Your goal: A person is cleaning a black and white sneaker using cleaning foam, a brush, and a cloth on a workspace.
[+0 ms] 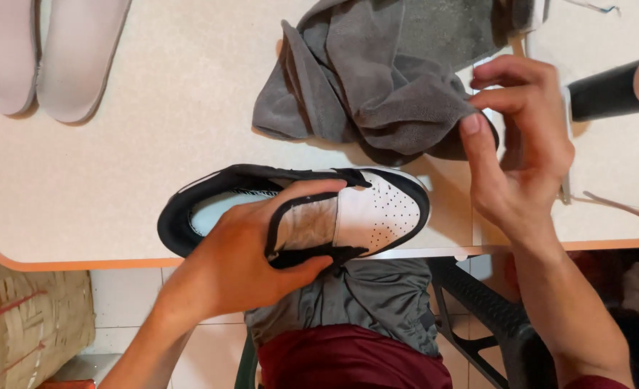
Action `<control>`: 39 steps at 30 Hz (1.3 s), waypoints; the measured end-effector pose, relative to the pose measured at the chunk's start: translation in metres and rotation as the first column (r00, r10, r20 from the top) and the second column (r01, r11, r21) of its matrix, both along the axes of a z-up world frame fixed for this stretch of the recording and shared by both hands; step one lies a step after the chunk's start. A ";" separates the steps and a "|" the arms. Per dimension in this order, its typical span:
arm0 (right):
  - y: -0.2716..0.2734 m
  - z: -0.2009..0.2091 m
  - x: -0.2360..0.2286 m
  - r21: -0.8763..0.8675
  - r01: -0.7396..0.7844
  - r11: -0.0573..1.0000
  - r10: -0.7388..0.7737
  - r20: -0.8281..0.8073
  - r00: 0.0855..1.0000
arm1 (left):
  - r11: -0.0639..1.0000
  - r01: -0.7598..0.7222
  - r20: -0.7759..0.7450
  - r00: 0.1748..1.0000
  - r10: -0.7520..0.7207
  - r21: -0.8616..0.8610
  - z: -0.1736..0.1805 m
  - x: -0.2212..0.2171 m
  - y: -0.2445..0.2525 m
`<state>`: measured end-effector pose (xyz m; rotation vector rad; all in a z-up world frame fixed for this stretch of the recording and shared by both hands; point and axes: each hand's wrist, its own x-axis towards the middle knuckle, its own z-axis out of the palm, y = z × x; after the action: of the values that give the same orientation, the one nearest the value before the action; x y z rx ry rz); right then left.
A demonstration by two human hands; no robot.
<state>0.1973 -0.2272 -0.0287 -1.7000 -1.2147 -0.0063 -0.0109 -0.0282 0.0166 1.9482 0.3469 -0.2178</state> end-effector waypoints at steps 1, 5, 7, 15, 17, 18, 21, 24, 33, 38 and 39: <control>0.001 0.003 0.000 -0.006 0.064 0.998 -0.061 0.207 0.976 | 1.000 0.015 -0.099 0.995 -0.012 0.023 0.003 0.001 -0.001; -0.035 -0.002 -0.028 -0.145 0.318 0.937 -0.282 0.223 0.933 | 0.996 0.035 0.039 0.999 -0.038 0.081 -0.003 -0.008 -0.006; -0.027 0.011 -0.039 -0.062 0.046 0.997 -0.053 -0.104 0.993 | 0.996 0.068 -0.117 0.991 -0.061 0.061 -0.002 -0.008 -0.004; -0.008 0.021 -0.057 -0.079 -0.463 0.883 0.396 -0.405 0.824 | 0.989 0.126 -0.322 0.935 -0.146 -0.083 0.005 0.004 0.002; -0.001 0.019 -0.059 -0.099 -0.515 0.851 0.451 -0.364 0.815 | 0.977 0.129 -0.277 0.945 -0.172 -0.168 -0.002 0.001 0.002; 0.000 0.017 -0.060 -0.180 -0.529 0.829 0.481 -0.252 0.840 | 0.980 0.155 -0.186 0.967 -0.176 -0.123 -0.008 -0.001 0.002; 0.003 0.015 -0.054 -0.339 -0.518 0.785 0.535 -0.049 0.843 | 0.980 0.180 -0.108 0.976 -0.189 -0.088 -0.013 -0.002 0.003; 0.001 0.016 -0.046 -0.434 -0.444 0.784 0.549 0.148 0.823 | 0.976 0.189 -0.103 0.974 -0.200 -0.104 -0.011 0.001 0.005; -0.003 0.005 -0.004 -0.180 0.023 0.983 -0.027 -0.021 0.999 | 0.977 0.130 -0.246 0.954 -0.170 -0.171 0.007 0.005 0.007; 0.006 0.031 -0.017 -0.174 0.042 0.984 -0.055 -0.067 0.996 | 0.993 0.066 -0.227 0.970 -0.086 -0.093 0.005 0.005 0.005; 0.005 0.036 -0.016 -0.276 -0.126 0.953 0.080 -0.174 0.982 | 0.992 0.067 -0.224 0.971 -0.089 -0.103 0.006 0.006 0.006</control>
<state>0.1812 -0.2220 0.0074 -1.8415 -1.2247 0.3811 -0.0050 -0.0222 0.0224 1.8480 0.4030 -0.5037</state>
